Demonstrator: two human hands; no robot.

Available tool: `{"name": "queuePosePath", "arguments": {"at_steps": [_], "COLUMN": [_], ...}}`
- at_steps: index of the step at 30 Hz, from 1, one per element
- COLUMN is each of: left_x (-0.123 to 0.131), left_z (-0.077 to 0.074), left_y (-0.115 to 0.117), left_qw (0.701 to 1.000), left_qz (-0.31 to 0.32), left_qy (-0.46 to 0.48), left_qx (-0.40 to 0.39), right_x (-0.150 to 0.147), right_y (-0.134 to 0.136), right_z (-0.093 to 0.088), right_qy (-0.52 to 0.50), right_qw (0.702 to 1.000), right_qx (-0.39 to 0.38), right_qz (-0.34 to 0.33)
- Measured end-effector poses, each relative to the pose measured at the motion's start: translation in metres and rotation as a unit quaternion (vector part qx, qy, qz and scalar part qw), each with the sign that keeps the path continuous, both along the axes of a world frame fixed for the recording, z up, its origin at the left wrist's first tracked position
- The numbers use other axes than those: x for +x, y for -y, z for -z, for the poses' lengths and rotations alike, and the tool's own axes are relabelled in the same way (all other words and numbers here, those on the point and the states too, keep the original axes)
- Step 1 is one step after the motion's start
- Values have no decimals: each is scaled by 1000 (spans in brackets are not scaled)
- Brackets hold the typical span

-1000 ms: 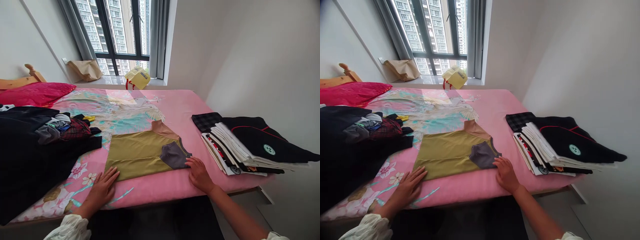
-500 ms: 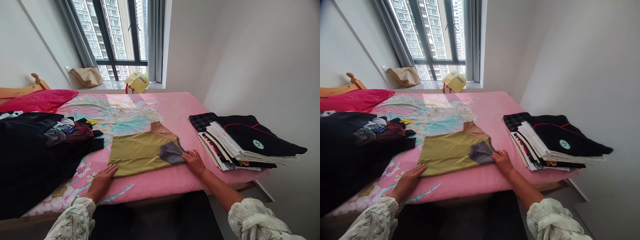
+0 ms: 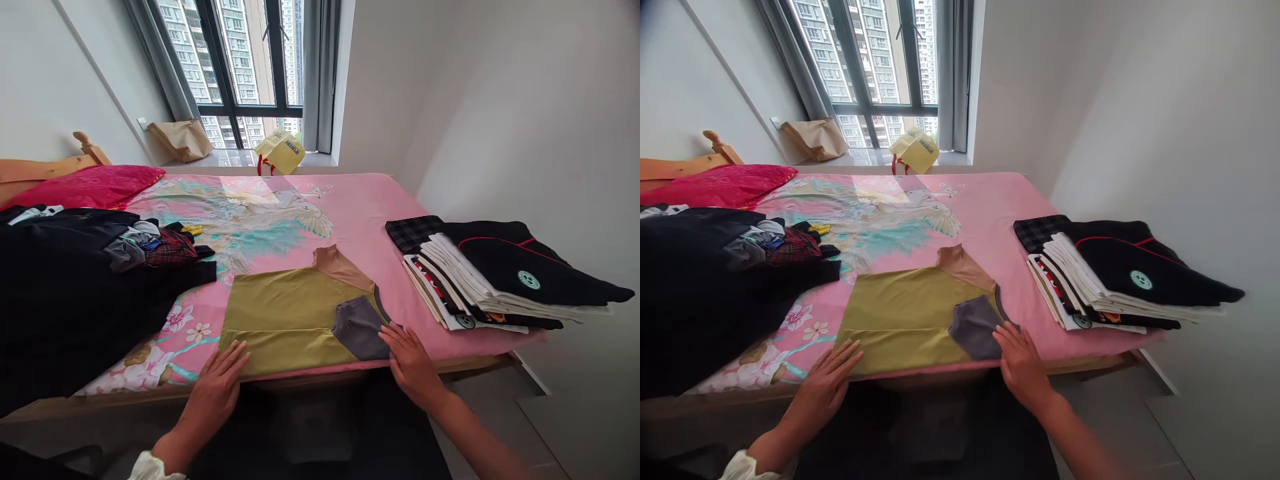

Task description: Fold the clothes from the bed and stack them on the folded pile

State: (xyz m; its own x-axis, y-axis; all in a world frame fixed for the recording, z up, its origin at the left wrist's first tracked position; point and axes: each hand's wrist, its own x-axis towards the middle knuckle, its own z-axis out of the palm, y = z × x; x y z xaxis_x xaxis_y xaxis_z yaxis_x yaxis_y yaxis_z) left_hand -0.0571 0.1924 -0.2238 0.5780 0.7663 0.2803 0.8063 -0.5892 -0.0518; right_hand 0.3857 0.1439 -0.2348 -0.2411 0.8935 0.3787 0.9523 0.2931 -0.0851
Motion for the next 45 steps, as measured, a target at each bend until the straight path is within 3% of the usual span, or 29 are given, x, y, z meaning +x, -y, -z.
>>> {"name": "queuePosePath", "arguments": {"at_steps": [4,6,9,12,15,18,21,24,27,31,37,40,45], "left_x": [70,77,43,-4,-17,0,10,-3,-22,-36,-36,-34,-34], "left_z": [-6,2,18,21,13,9,14,22,24,18,22,37,55], "left_y": [-10,-17,-25,-27,-23,-19,-20,-32,-62,-128,-228,-252,-260], "left_qw": [995,995,986,957,964,984,981,972,975,981,974,966,957], "left_qz": [83,50,-127,-265,-246,-150,-132,-158,-157,-129,-166,-203,-237], "left_qy": [38,28,19,16,18,15,15,26,61,111,108,116,143], "left_qx": [-48,-78,-102,-118,-96,-94,-143,-175,-148,-96,-113,-109,-84], "right_x": [-50,-50,-17,11,-1,-35,-51,-37,-14,-3,-14,-16,-13], "right_y": [-21,-28,-31,-29,-28,-29,-35,-50,-84,-158,-274,-319,-378], "right_z": [12,30,55,56,37,21,16,8,-6,-16,1,19,47], "right_qy": [-38,-24,-8,-30,-62,-76,-93,-175,-232,-214,-163,-161,-166], "right_qw": [999,1000,997,984,985,996,990,978,966,970,975,973,966], "right_qx": [6,-15,-46,-65,-38,-39,-92,-114,-105,-105,-136,-137,-155], "right_qz": [-5,-5,65,162,154,41,-44,-8,46,44,64,93,127]}}
